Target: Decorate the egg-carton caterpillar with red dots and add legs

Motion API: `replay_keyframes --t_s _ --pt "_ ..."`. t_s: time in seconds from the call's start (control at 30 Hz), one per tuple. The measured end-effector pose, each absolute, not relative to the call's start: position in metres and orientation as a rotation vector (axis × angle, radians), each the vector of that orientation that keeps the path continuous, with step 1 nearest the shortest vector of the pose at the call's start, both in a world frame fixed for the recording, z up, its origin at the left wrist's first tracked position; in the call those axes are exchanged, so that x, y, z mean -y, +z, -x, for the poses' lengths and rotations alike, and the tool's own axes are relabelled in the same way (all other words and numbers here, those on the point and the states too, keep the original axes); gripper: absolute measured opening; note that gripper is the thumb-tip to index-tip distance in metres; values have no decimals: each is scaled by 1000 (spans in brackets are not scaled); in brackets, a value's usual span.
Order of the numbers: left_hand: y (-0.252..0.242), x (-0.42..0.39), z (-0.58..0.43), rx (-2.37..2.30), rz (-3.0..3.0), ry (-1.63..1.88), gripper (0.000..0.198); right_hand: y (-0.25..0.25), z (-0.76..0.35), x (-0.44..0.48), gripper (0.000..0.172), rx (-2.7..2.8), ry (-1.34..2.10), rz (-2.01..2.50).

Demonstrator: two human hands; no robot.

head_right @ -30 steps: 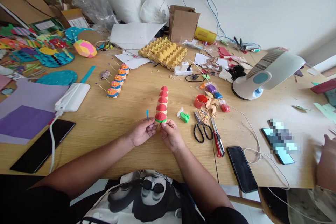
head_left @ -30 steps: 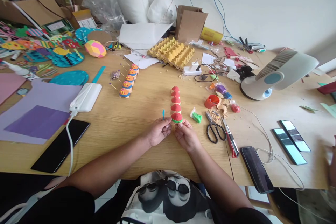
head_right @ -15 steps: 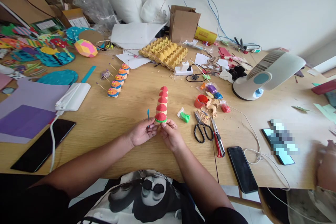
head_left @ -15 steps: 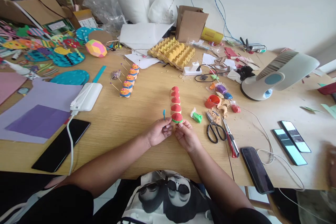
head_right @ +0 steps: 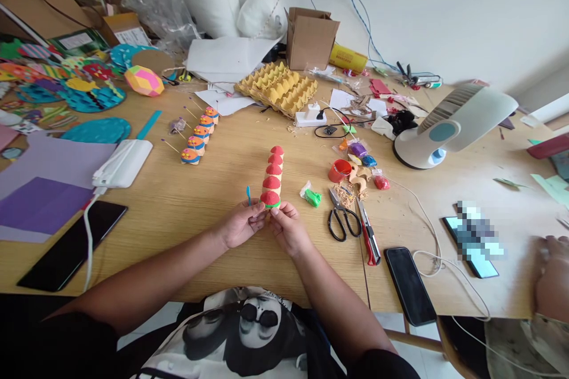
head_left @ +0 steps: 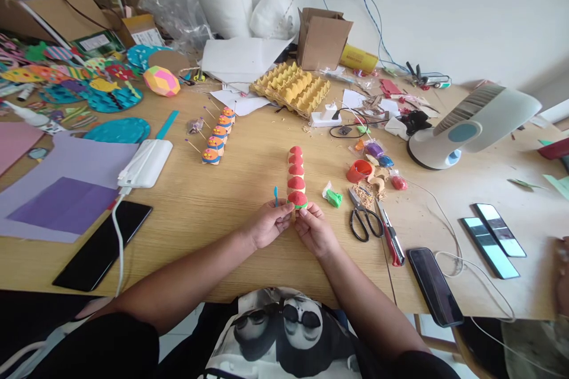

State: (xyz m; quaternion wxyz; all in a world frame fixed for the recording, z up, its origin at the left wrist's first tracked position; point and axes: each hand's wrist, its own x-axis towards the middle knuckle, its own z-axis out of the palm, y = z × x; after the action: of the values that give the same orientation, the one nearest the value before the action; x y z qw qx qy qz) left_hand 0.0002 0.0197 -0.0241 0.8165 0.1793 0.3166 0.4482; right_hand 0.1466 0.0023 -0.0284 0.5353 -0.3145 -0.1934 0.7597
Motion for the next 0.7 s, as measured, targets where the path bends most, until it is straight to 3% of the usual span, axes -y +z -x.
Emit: replay_keyframes --t_s 0.7 --pt "-23 -22 2 -639 -364 914 46 -29 -149 -3 29 478 1789 772"
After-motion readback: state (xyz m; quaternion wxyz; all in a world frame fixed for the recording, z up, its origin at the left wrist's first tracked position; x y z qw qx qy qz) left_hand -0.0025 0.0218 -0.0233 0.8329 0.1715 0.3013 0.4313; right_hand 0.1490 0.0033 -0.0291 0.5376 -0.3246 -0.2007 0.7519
